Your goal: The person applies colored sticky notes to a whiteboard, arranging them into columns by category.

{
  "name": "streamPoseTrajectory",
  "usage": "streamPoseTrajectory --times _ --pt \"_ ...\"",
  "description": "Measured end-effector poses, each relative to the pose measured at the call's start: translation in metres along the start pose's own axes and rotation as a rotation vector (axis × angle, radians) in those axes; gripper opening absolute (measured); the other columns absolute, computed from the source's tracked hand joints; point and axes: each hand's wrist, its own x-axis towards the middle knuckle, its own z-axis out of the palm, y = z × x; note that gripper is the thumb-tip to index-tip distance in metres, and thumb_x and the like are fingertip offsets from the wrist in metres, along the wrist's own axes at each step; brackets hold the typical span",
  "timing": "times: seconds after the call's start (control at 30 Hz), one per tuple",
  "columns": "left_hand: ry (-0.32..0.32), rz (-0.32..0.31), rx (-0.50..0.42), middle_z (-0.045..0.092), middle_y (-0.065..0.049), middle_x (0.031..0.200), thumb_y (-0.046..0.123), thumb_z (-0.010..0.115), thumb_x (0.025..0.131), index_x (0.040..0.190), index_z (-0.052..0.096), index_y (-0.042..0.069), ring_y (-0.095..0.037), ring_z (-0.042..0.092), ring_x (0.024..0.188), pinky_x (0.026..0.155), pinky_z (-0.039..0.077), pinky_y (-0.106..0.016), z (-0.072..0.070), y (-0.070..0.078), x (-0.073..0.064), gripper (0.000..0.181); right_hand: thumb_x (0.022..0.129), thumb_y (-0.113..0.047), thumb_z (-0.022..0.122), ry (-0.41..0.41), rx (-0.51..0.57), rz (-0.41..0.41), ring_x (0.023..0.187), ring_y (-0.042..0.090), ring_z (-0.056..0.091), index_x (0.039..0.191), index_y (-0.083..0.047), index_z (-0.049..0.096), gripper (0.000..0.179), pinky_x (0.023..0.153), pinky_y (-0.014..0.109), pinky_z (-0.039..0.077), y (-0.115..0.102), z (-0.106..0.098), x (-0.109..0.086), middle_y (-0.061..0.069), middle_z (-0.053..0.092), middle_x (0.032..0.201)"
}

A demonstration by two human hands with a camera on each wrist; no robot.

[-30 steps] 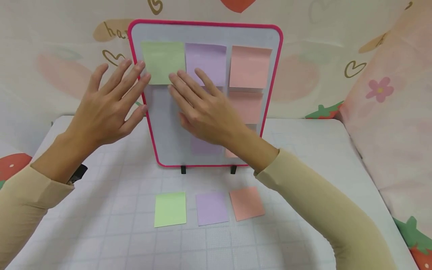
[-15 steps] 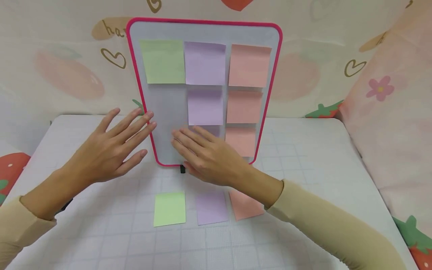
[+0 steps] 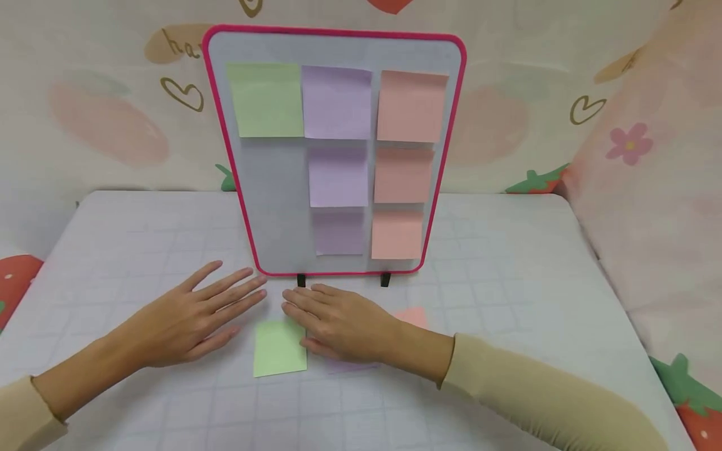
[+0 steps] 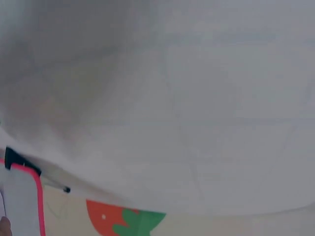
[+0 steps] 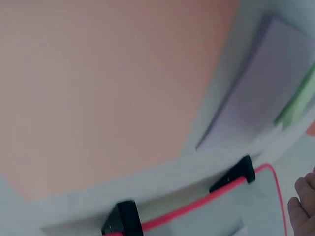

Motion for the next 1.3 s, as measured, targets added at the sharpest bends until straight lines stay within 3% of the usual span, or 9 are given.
streamPoseTrajectory --times 0.2,0.47,0.77,1.3 --pt "-0.046 0.066 -0.052 0.040 -0.005 0.156 0.039 0.031 0.105 0.148 0.047 0.008 -0.024 0.039 0.143 0.114 0.026 -0.055 0.009 0.011 -0.021 0.056 0.100 -0.035 0.056 -0.074 0.049 -0.032 0.138 0.018 0.046 0.141 -0.002 0.052 0.053 0.115 0.035 0.032 -0.016 0.012 -0.005 0.010 0.052 0.146" --pt "-0.090 0.126 -0.097 0.044 -0.004 0.154 0.041 0.044 0.102 0.145 0.052 0.010 -0.023 0.042 0.140 0.116 0.018 -0.049 0.018 0.020 -0.033 0.053 0.101 -0.039 0.052 -0.167 0.080 -0.033 0.138 0.016 0.046 0.144 -0.004 0.050 0.055 0.116 0.033 0.031 -0.028 0.019 -0.009 0.006 0.053 0.146" --pt "-0.145 0.121 -0.092 0.049 -0.002 0.151 0.045 0.046 0.101 0.145 0.053 0.013 -0.020 0.043 0.140 0.116 0.014 -0.049 0.022 0.022 -0.034 0.055 0.101 -0.044 0.053 -0.208 0.035 -0.033 0.134 0.018 0.050 0.138 -0.006 0.055 0.053 0.114 0.033 0.035 -0.029 0.023 -0.009 0.005 0.057 0.142" --pt "-0.136 0.124 -0.090 0.051 -0.004 0.148 0.043 0.043 0.103 0.143 0.055 0.012 -0.021 0.045 0.138 0.110 0.035 -0.050 0.021 0.021 -0.035 0.052 0.096 -0.045 0.062 -0.179 0.027 -0.021 0.128 0.017 0.054 0.126 -0.007 0.059 0.048 0.112 0.031 0.037 -0.027 0.026 -0.001 0.003 0.061 0.134"
